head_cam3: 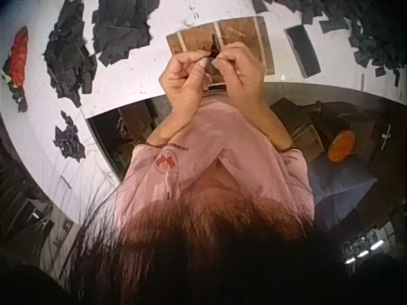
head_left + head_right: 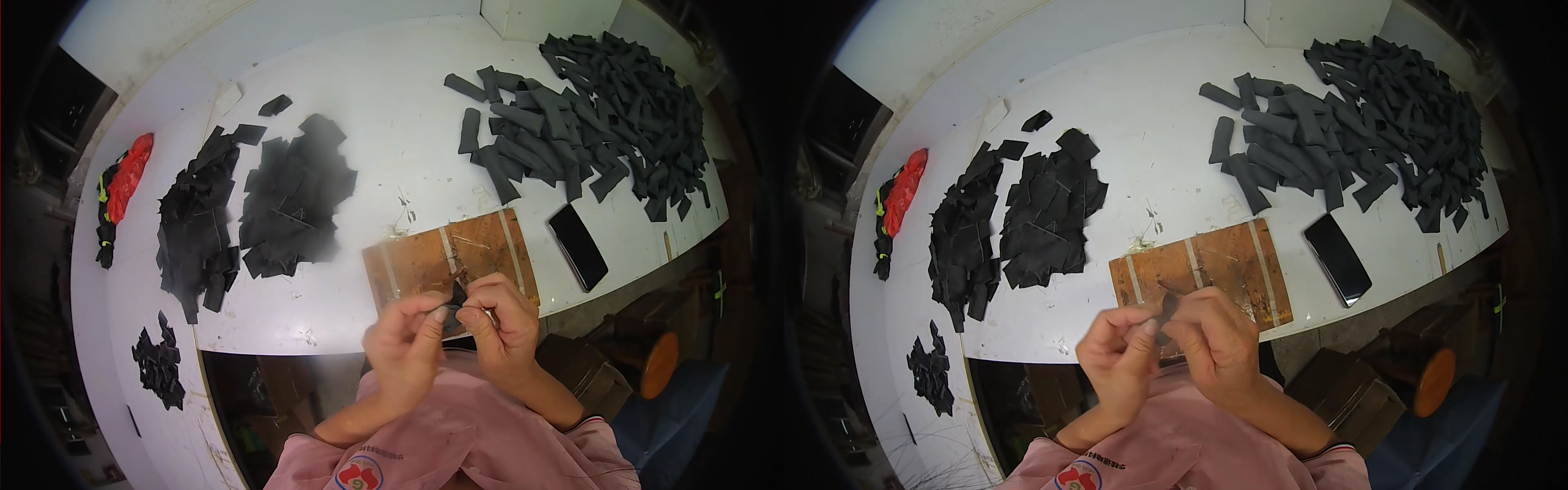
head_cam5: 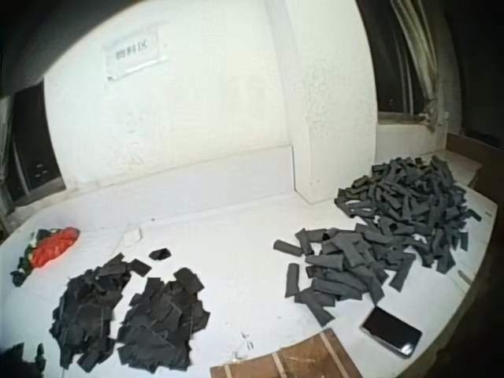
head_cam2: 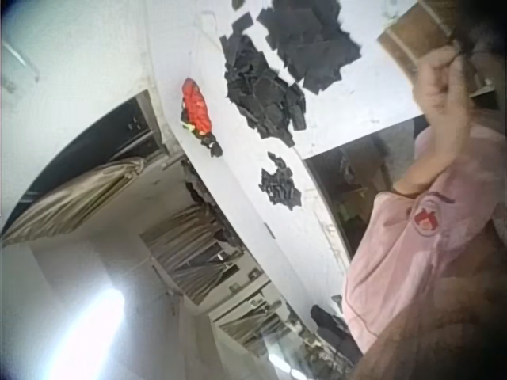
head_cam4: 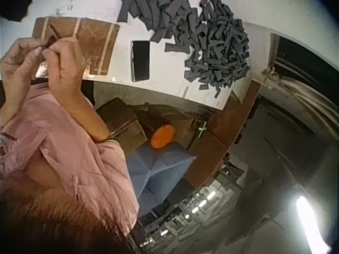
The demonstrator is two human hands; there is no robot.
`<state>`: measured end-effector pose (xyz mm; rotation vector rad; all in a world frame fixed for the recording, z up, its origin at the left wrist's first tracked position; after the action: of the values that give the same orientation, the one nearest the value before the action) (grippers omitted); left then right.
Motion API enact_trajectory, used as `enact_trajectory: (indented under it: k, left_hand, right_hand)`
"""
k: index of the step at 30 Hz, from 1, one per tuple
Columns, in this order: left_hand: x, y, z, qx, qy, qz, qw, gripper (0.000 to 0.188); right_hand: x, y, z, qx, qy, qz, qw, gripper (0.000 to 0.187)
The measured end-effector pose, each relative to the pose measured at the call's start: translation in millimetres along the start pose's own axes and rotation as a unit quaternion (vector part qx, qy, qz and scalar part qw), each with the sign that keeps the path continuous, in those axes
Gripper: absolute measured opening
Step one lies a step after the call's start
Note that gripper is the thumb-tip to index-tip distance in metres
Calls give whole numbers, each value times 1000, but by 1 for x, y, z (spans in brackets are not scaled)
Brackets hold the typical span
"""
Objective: The person is assembling or preparing small black material strips using a thin metal tool on a wooden board.
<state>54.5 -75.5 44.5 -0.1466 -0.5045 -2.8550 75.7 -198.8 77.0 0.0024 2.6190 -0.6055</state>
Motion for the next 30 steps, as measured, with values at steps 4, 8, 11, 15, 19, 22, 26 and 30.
enact_trajectory:
  k: [4,8,11,15,19,22,26,30]
  left_hand:
    - [-16,8,0,295,-137,-105,940,14]
    - [-5,43,34,568,-286,-310,707,23]
    - [-15,50,45,555,-246,-359,708,32]
    - [-40,35,-6,629,-351,-255,645,38]
    - [-42,14,-38,515,-384,-88,761,36]
    - [-43,29,-24,668,-381,-141,623,36]
    - [-48,29,-8,782,-349,-123,501,37]
    - [-45,17,-37,645,-367,-70,666,32]
  right_hand:
    - [-7,-1,11,-148,100,-59,982,7]
    - [-26,-2,-6,-311,158,-158,924,12]
    - [-43,-4,-12,-307,161,-194,918,13]
    - [-33,22,58,-381,303,-225,844,15]
    - [-12,40,78,-426,318,-227,816,15]
    - [-28,38,72,-363,291,-233,854,15]
    - [-46,39,48,-351,258,-261,862,16]
    - [-23,42,73,-386,323,-276,819,21]
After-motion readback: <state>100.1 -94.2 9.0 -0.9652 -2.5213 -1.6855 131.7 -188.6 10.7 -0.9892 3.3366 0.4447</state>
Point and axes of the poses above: each hand's wrist, its own x-axis away from the middle knuckle, its own y-axis out of the palm, z = x × y, the point moved 6 cm from there along -x, towards the middle knuckle, and after that the axes turned 9 degrees about x, right-handed, at the moved point
